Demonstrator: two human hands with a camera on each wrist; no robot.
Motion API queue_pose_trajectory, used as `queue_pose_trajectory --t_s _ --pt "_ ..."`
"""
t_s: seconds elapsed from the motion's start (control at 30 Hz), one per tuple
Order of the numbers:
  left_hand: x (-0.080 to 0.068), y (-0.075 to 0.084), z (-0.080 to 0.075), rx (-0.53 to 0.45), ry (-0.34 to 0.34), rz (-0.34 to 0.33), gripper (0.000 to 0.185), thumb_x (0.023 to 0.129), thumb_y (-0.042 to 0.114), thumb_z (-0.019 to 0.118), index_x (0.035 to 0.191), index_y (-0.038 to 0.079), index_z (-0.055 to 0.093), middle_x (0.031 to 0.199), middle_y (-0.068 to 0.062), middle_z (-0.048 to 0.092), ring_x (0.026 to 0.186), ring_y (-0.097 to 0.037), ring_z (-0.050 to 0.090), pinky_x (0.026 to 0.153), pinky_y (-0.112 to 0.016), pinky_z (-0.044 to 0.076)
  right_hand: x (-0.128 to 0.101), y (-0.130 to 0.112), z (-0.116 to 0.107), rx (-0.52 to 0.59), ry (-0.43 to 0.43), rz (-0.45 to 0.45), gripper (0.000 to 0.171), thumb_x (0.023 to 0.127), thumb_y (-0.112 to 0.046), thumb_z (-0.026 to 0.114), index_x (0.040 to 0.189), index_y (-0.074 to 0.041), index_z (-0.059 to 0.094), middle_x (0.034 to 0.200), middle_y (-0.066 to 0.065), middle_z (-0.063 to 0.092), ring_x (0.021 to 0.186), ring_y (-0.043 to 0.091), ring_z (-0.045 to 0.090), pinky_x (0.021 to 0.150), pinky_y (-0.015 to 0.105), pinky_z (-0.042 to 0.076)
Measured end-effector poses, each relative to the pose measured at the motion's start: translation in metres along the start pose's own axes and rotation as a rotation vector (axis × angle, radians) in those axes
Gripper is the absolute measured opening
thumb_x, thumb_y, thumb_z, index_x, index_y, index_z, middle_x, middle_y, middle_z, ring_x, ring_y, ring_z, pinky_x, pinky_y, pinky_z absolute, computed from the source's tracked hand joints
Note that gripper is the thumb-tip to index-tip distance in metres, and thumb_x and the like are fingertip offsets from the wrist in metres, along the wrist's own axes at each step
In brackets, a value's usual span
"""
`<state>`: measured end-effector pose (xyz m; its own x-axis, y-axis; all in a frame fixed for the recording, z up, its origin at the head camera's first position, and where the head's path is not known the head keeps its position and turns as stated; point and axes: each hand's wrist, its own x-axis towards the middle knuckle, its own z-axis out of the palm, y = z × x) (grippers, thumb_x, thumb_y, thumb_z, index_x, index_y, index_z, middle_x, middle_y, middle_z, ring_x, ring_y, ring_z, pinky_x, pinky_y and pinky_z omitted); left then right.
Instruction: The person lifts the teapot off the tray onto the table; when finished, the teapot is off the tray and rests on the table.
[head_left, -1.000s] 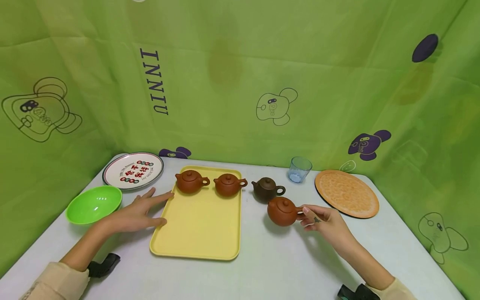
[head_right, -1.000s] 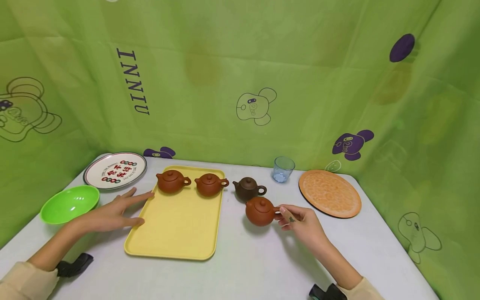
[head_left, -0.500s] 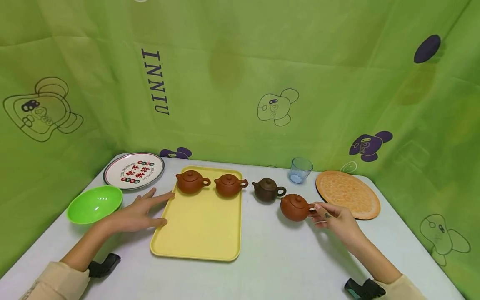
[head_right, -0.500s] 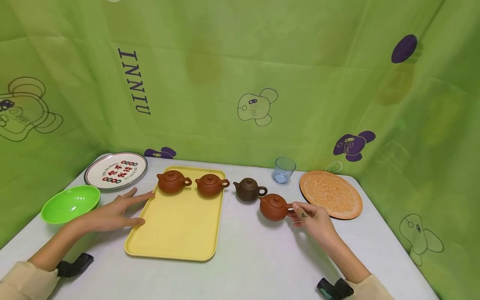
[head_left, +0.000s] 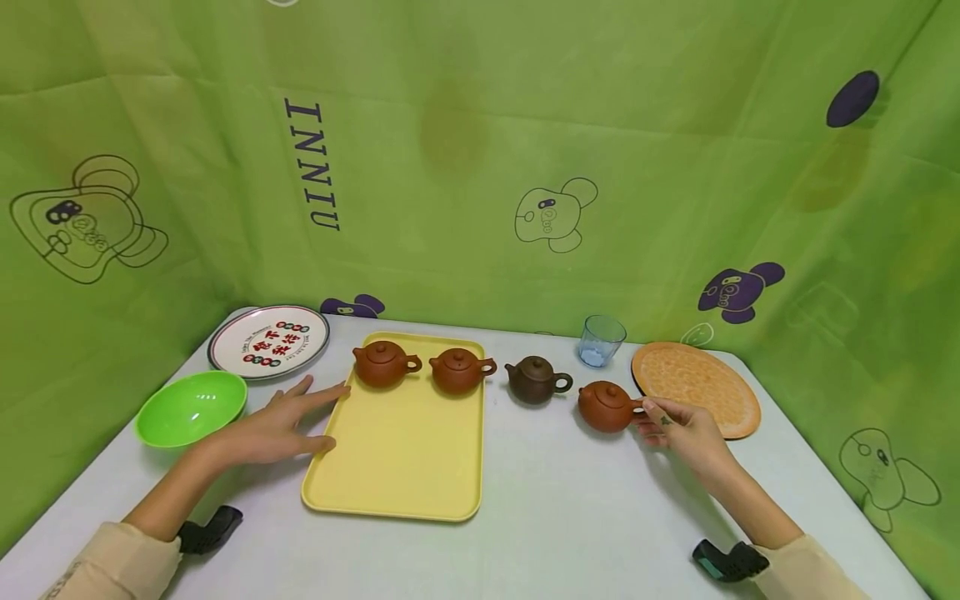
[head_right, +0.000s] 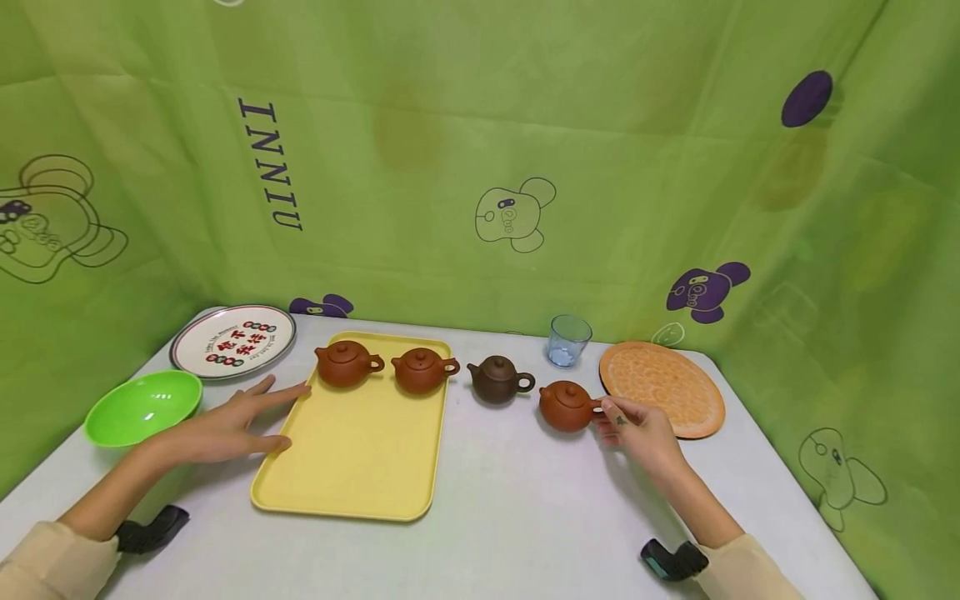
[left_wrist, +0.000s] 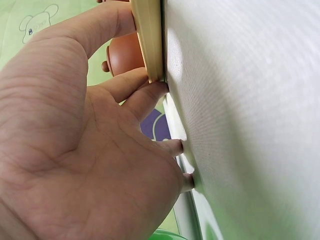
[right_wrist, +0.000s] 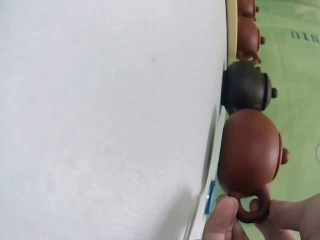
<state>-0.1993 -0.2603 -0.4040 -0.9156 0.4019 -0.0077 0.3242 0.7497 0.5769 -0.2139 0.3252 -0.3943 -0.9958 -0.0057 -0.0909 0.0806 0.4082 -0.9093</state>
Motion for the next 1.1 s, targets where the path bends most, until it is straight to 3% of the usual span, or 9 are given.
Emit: queue_pose_trajectory --t_s 0.1,0.47,1.1 --pt "0.000 0.000 0.001 0.003 -0.001 0.003 0.081 0.090 0.037 0.081 0.158 0.007 0.049 0.166 -0.026 0.041 0.154 -0.070 0.009 0.114 -0.091 0.002 0.002 0.000 0.001 0.021 0.005 0.009 0.052 0.111 -0.026 0.055 0.148 0.012 0.053 0.104 -0.010 0.081 0.090 0.002 0.074 0.080 0.023 0.066" --pt "0.001 0.002 0.000 -0.018 -0.004 0.013 0.081 0.090 0.036 0.080 0.158 0.006 0.048 0.167 -0.024 0.041 0.155 -0.068 0.007 0.116 -0.090 0.000 0.011 -0.003 0.000 -0.002 0.025 -0.009 0.050 0.113 -0.024 0.052 0.148 0.012 0.053 0.106 -0.004 0.080 0.089 0.002 0.073 0.082 0.024 0.066" --pt "0.000 -0.001 0.000 -0.003 -0.008 0.012 0.081 0.090 0.036 0.080 0.159 0.007 0.047 0.167 -0.024 0.041 0.155 -0.069 0.008 0.116 -0.090 0.001 0.023 0.000 0.003 0.010 0.034 0.032 0.053 0.113 -0.026 0.050 0.150 0.012 0.050 0.101 -0.005 0.079 0.085 0.000 0.073 0.079 0.022 0.066"
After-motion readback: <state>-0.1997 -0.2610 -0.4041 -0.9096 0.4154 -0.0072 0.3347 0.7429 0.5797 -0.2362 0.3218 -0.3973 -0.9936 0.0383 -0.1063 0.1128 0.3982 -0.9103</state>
